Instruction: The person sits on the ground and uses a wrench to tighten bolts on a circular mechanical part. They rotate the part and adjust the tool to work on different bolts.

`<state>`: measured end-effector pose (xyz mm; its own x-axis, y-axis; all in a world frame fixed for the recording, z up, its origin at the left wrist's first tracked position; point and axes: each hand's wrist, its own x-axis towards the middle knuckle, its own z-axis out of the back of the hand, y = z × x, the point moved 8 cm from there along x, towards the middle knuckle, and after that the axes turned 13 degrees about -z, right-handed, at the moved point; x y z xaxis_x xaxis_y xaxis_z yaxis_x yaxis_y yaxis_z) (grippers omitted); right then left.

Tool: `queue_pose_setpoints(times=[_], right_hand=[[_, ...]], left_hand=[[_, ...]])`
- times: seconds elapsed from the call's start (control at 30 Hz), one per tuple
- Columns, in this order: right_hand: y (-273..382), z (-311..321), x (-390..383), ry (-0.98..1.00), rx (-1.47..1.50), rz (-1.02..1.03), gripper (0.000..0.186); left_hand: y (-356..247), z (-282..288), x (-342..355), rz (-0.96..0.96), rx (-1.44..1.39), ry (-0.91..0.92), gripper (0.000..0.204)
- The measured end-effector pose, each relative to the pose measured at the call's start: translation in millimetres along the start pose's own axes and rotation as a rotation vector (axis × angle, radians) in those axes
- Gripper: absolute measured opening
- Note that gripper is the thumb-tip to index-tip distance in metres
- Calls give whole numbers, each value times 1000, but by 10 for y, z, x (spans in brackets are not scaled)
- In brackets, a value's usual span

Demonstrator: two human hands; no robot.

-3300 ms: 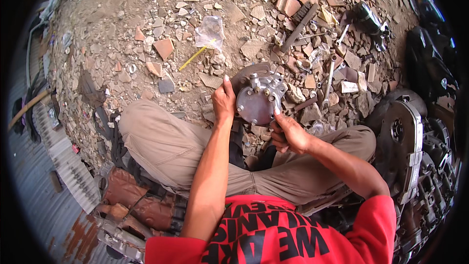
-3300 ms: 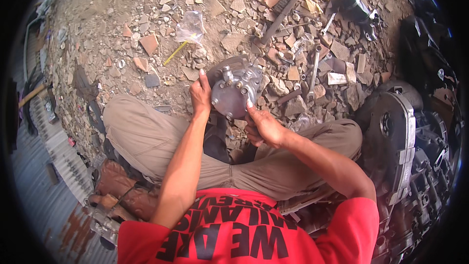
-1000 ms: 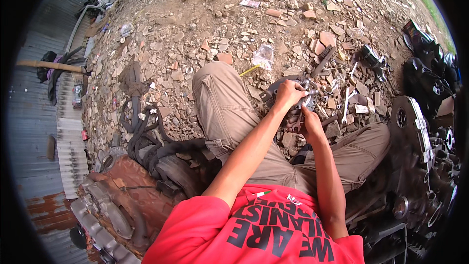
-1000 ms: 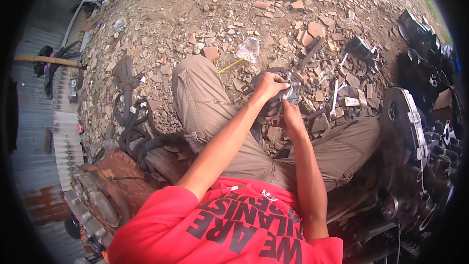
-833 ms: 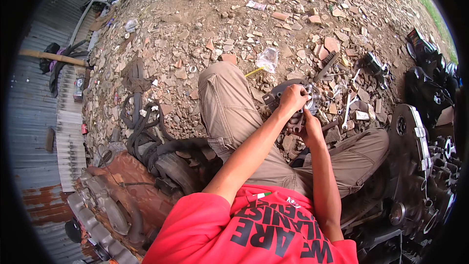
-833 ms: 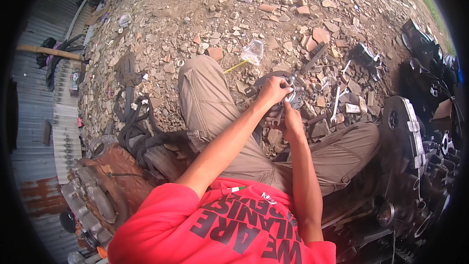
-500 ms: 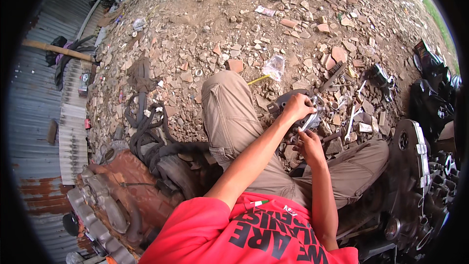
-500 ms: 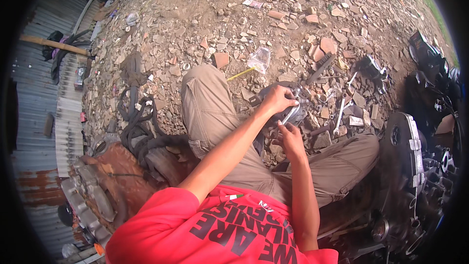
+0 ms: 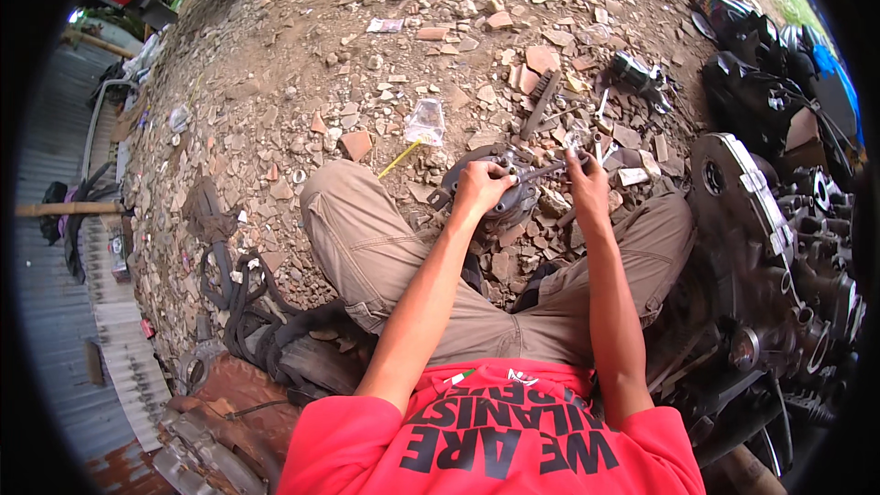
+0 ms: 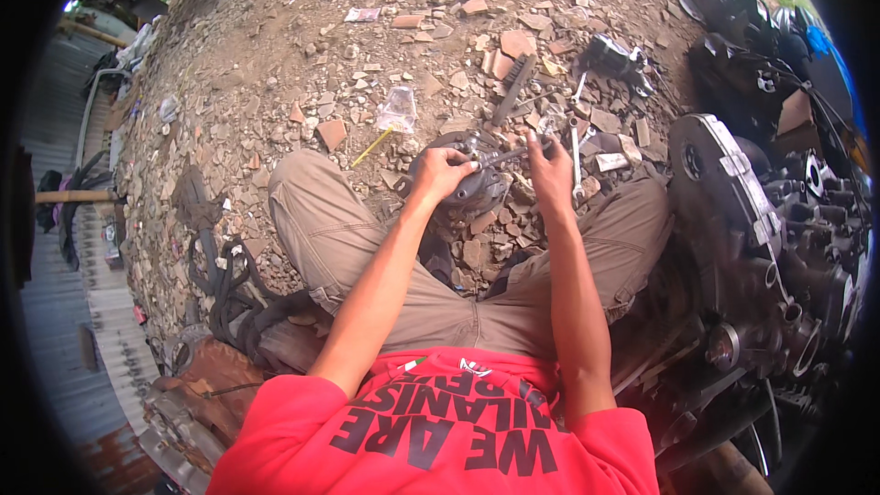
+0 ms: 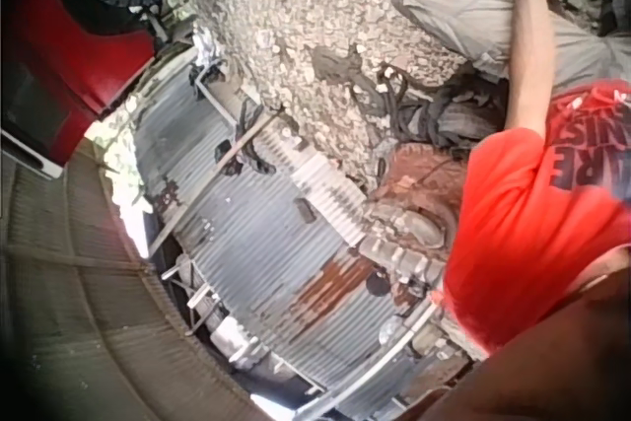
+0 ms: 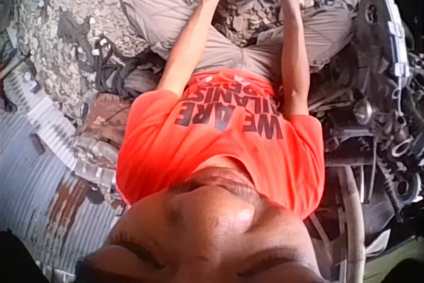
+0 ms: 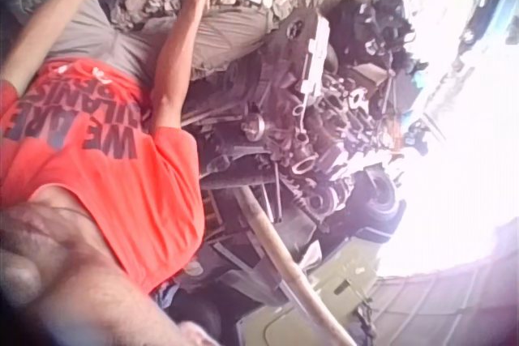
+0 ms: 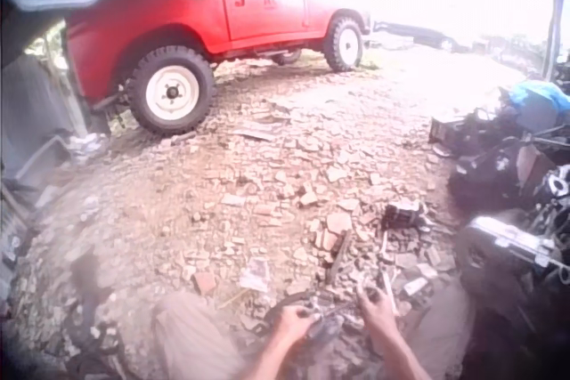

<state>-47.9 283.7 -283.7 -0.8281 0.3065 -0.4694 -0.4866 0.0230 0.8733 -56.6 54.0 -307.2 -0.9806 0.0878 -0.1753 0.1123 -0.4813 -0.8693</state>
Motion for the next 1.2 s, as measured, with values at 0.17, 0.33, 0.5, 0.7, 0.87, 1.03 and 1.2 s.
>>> queue_pose_setpoints(times=[0.17, 0.33, 0.5, 0.7, 0.87, 1.03, 1.2], right_hand=[[-78, -62, 93, -75, -178, 135, 34], [-129, -69, 40, -62, -65, 121, 31], [-251, -78, -166, 26, 265, -35, 22], [-443, -88, -635, 73, 252, -213, 22], [-871, -254, -895, 234, 102, -339, 20], [-818, -686, -1147, 433, 325, -523, 20], [-776, -795, -1175, 483, 260, -535, 21]], left_hand=[[-107, 40, -58, -65, 55, 104, 28], [-185, 15, -101, -201, 69, 170, 30], [-29, 51, -111, -112, -133, 68, 30], [67, 9, -65, 0, -136, 92, 25], [-32, 38, -29, -126, -52, 43, 22], [52, -20, 23, -12, -125, 74, 22], [75, 3, -6, -24, 34, 23, 21]])
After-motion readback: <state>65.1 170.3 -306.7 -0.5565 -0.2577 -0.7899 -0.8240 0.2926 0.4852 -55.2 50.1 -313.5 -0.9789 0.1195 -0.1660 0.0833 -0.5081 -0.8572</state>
